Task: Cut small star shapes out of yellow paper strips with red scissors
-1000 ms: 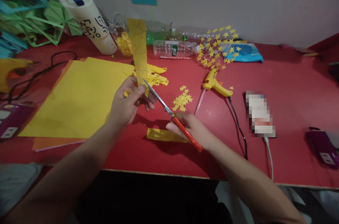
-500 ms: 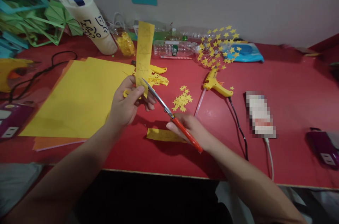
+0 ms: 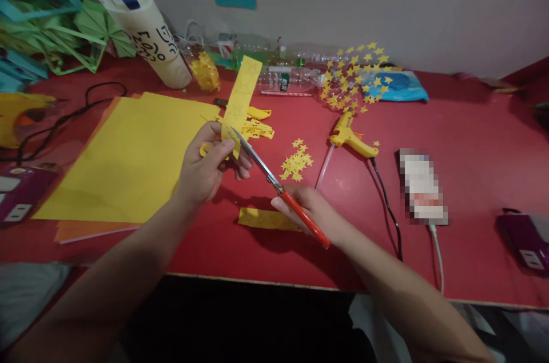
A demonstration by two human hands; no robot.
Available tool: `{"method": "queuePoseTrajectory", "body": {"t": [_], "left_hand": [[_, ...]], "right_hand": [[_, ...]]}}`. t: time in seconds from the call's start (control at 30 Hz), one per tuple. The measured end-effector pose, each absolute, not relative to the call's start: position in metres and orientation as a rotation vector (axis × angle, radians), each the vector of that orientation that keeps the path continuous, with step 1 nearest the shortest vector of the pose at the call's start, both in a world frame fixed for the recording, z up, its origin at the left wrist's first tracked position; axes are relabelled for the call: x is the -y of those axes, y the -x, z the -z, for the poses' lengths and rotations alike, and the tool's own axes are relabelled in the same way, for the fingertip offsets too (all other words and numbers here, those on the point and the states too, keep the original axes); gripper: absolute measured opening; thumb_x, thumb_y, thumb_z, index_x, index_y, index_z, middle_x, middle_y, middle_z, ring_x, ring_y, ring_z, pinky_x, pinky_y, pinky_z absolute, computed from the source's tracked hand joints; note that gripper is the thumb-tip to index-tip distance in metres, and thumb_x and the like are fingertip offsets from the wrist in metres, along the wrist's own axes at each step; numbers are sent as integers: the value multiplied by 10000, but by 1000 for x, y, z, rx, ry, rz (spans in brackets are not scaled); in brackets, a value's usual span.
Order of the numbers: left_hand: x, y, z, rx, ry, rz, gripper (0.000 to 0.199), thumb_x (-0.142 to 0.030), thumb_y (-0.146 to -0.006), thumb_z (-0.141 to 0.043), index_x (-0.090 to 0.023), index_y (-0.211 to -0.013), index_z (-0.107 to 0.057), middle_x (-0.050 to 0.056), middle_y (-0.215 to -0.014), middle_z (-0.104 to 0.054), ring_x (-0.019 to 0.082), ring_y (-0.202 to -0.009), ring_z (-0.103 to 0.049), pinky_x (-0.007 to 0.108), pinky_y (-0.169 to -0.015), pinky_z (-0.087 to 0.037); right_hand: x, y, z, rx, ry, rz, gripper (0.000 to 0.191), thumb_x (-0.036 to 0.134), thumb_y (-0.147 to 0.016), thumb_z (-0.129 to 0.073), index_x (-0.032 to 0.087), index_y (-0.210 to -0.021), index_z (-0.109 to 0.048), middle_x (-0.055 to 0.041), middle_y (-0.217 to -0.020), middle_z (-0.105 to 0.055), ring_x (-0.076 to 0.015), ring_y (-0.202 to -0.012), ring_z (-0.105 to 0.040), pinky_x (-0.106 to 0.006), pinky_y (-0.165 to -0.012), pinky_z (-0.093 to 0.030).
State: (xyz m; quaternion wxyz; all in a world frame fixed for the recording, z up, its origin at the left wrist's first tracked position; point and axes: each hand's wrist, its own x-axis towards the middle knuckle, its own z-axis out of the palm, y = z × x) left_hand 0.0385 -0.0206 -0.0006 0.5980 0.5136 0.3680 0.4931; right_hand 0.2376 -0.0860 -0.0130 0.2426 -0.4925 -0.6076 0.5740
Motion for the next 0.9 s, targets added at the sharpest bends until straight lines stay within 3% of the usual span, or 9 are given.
{"method": "queuePoseTrajectory", "body": {"t": [0.9], "left_hand": [[16,-35,0,-767,-1223,-1130,149,-314,-861,-572,-211,-836,-466,-49,-572,-662,90,-407,-592,188,-377,-443]], "right_hand": [[85,-237,9,1682,1382,-1540,510,672,-817,-546,234,-629,-362,82,-477,-341,-70,-398,-321,-234,-392,-282]]}}
